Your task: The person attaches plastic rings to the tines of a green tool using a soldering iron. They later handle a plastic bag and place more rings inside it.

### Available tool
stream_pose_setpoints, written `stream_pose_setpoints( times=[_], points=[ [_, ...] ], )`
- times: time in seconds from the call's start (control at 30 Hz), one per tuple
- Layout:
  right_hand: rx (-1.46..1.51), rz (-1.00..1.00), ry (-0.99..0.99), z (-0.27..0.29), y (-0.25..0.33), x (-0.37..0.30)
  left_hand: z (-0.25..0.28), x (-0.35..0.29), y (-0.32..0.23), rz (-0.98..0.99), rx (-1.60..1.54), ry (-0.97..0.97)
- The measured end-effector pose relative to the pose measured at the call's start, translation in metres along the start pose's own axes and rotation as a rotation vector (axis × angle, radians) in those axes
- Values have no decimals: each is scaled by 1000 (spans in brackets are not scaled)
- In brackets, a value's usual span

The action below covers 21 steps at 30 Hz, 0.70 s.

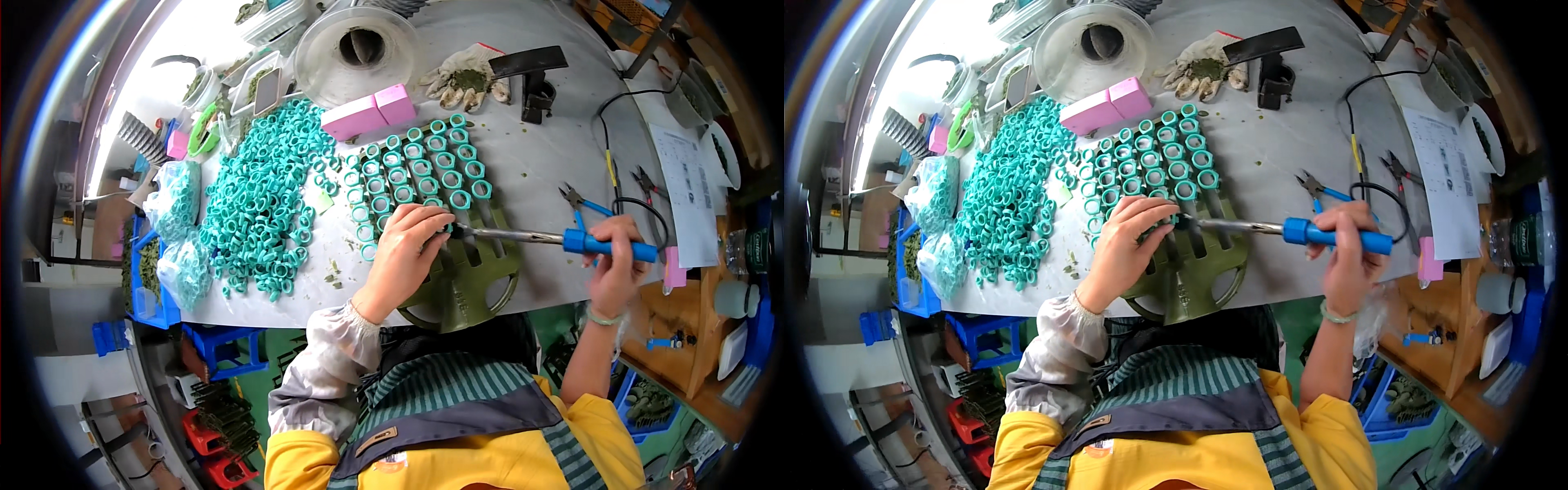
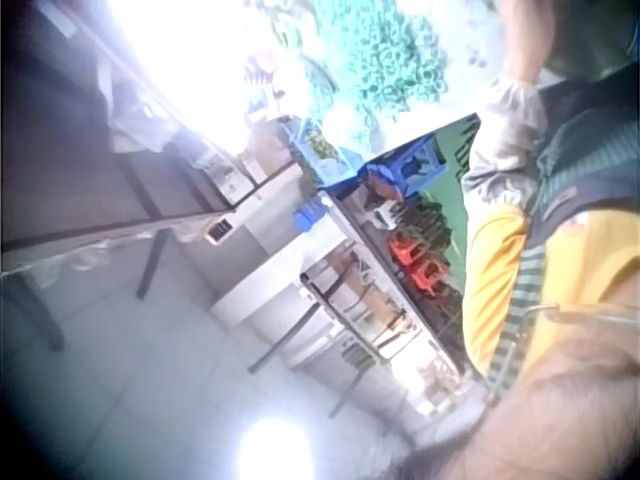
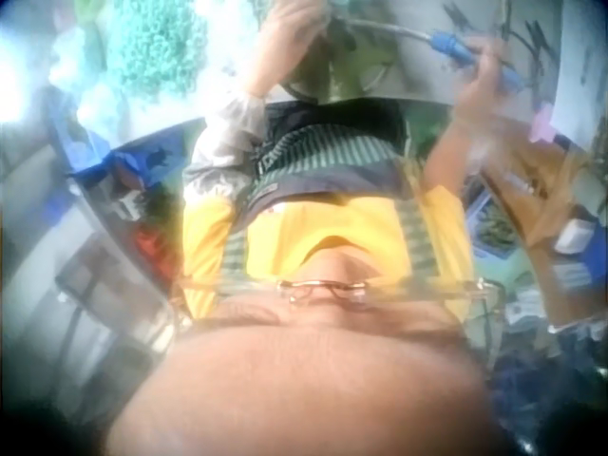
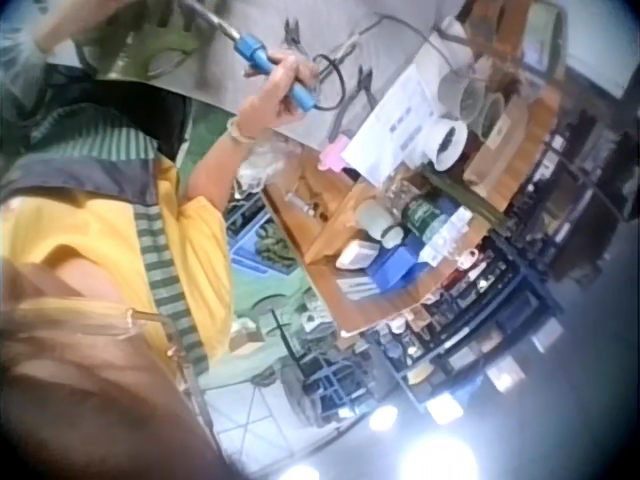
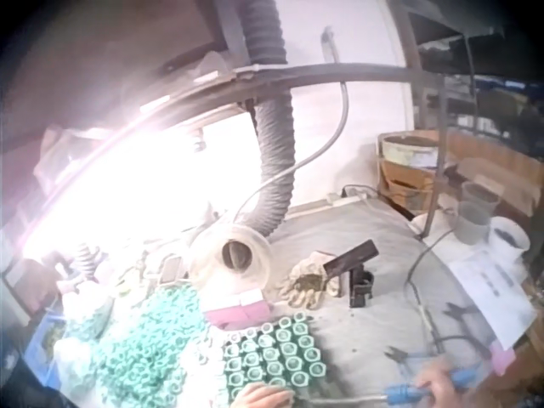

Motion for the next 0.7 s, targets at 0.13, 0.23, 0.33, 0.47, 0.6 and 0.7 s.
stream_pose_setpoints(
  times=[0.13,0.23,0.33,0.47,0.6,0.7],
  points=[
    [-17,-18,-31,15,20,6,1,-1,-1,-8,15,18],
    [-74,22,-42,28,26,7,12,2,-1,-11,-160,7],
    [-91,21,-74,34,27,5,54,-9,46,271,-165,-200],
    [-60,9,-57,28,28,3,106,-81,138,485,643,-133],
    [-99,34,-68,23,28,1,103,-112,165,629,798,-141],
    [-119,38,-60,21,31,0,97,-119,168,596,649,-120]
  ],
)
Point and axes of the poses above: each hand's wrist, its own x-axis towards the middle knuckle, its own z-axis out of the back of the hand, y = z × x, the point moved 3 cm from there along x, towards the middle knuckle, and after that the axes turned 5 degrees about x, right-handed, at the moved point
